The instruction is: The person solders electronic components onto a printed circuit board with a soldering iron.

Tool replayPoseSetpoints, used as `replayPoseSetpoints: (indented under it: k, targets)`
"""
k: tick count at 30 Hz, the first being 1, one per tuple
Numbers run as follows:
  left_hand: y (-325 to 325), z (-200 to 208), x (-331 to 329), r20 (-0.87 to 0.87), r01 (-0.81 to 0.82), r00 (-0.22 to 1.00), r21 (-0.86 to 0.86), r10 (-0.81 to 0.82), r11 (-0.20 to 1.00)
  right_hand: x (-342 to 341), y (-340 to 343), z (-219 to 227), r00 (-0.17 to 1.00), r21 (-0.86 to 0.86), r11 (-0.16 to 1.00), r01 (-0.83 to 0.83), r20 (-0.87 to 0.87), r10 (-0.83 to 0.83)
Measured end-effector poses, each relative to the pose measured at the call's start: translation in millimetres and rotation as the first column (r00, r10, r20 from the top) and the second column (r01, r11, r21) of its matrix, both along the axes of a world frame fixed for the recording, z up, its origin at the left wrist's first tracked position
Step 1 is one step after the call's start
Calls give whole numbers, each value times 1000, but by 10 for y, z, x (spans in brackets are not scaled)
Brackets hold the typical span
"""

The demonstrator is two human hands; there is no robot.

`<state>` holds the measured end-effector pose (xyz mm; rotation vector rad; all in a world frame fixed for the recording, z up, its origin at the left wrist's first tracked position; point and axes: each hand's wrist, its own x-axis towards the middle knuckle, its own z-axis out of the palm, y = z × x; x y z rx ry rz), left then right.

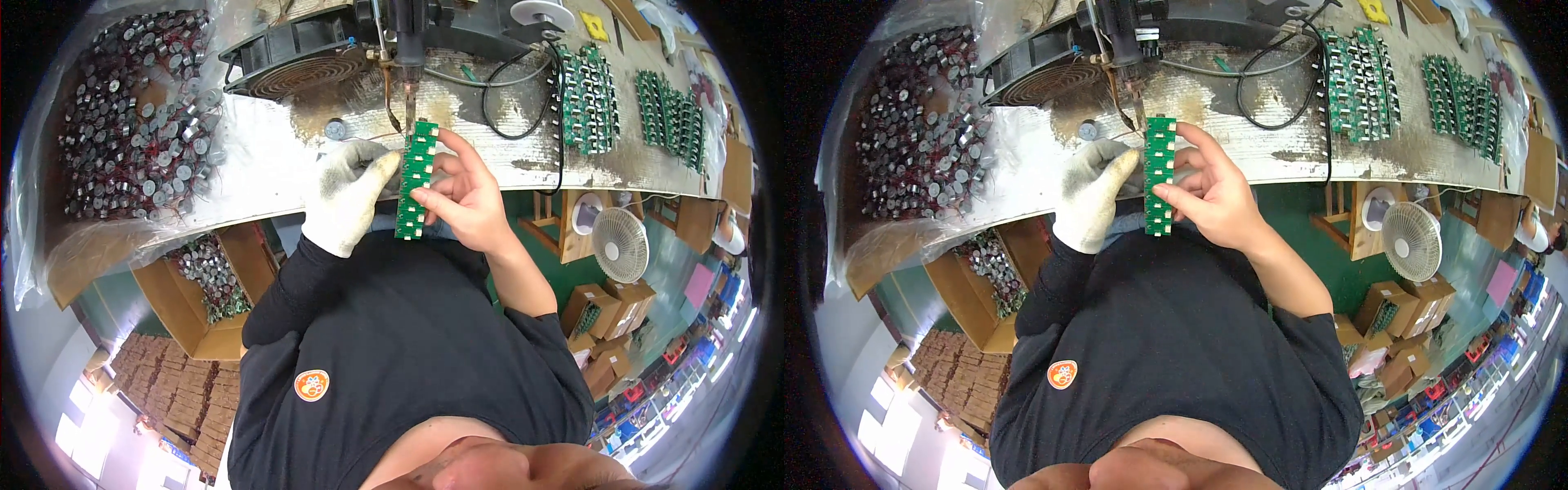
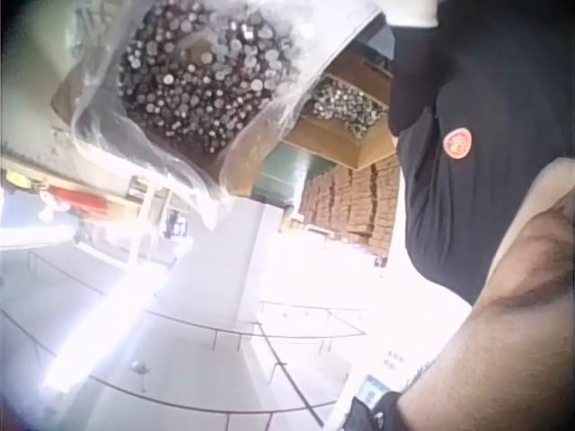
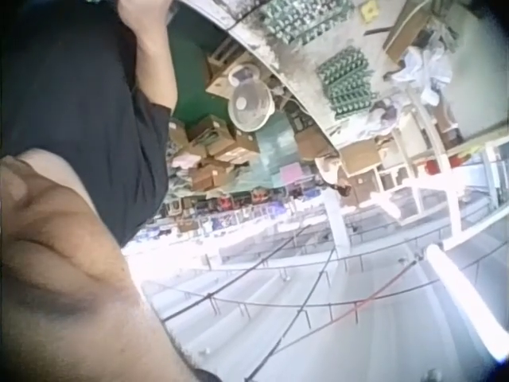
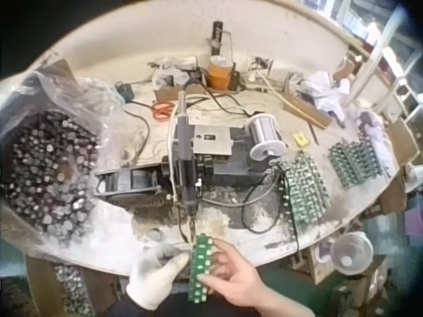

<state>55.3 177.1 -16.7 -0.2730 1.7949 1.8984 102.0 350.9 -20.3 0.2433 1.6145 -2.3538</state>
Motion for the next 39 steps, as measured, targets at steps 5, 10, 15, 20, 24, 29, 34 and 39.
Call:
replayPoseSetpoints:
  k: [5,10,15,20,24,29,34,39]
  targets:
    - [-13,25,-29,54,30,998,73,-34,997,1,8,-19,1000,21,1000,7,-20,-6]
    - [11,11,-52,53,-5,999,104,0,995,-26,-13,-17,999,15,999,38,-23,-38]
    - [13,22,-80,54,2,999,93,-7,996,-40,-19,-18,998,17,999,49,-40,-48]
    - [17,71,-67,34,-10,999,95,7,995,-44,-33,10,996,41,998,50,-77,-46]
    - [33,46,-50,21,-43,999,68,42,997,-18,-32,-30,996,65,997,49,-84,-43]
    - [28,-4,-12,18,-38,999,70,37,997,23,-38,-39,997,71,996,49,-64,-44]
    - [34,37,-26,64,-41,997,85,35,996,32,-31,-45,997,45,998,46,-59,-44]
    - [43,39,-32,36,-40,999,81,38,996,32,-33,-12,998,42,999,32,-57,-29]
